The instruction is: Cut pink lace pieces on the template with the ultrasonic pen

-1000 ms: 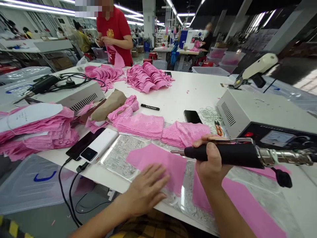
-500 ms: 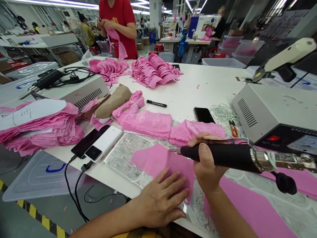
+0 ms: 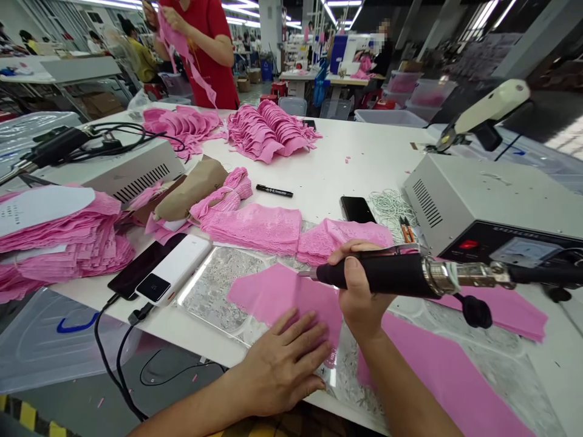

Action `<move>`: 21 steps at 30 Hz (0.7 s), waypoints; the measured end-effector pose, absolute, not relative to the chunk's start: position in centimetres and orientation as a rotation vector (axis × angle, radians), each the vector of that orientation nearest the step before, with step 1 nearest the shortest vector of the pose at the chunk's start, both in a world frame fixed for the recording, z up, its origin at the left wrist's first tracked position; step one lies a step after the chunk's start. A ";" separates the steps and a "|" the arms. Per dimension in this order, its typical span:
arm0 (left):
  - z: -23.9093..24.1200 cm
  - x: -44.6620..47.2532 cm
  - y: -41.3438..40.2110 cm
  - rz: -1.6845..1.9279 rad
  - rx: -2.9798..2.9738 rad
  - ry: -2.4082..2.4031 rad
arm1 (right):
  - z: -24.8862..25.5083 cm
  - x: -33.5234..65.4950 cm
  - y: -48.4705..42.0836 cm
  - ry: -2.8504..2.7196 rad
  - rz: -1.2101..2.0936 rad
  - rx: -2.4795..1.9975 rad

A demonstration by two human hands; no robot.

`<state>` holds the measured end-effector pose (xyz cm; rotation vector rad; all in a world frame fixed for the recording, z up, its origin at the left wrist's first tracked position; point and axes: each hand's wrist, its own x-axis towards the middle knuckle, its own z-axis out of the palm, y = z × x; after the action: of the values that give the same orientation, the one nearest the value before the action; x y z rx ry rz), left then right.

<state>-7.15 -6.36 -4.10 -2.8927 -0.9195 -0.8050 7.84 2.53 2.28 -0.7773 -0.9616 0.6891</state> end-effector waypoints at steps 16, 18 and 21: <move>-4.0 -7.2 -6.5 -0.744 -2.895 -0.923 | 2.8 10.0 1.8 -0.912 0.606 -0.790; -4.1 -7.3 -6.4 -0.763 -2.896 -0.923 | 2.8 9.9 1.8 -0.921 0.612 -0.794; -4.1 -7.2 -6.4 -0.783 -2.897 -0.929 | 2.7 9.8 2.0 -0.934 0.620 -0.802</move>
<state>-7.23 -6.39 -4.11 -2.8972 -0.9287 -0.7826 9.78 1.96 2.73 -0.8021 -0.9341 0.6202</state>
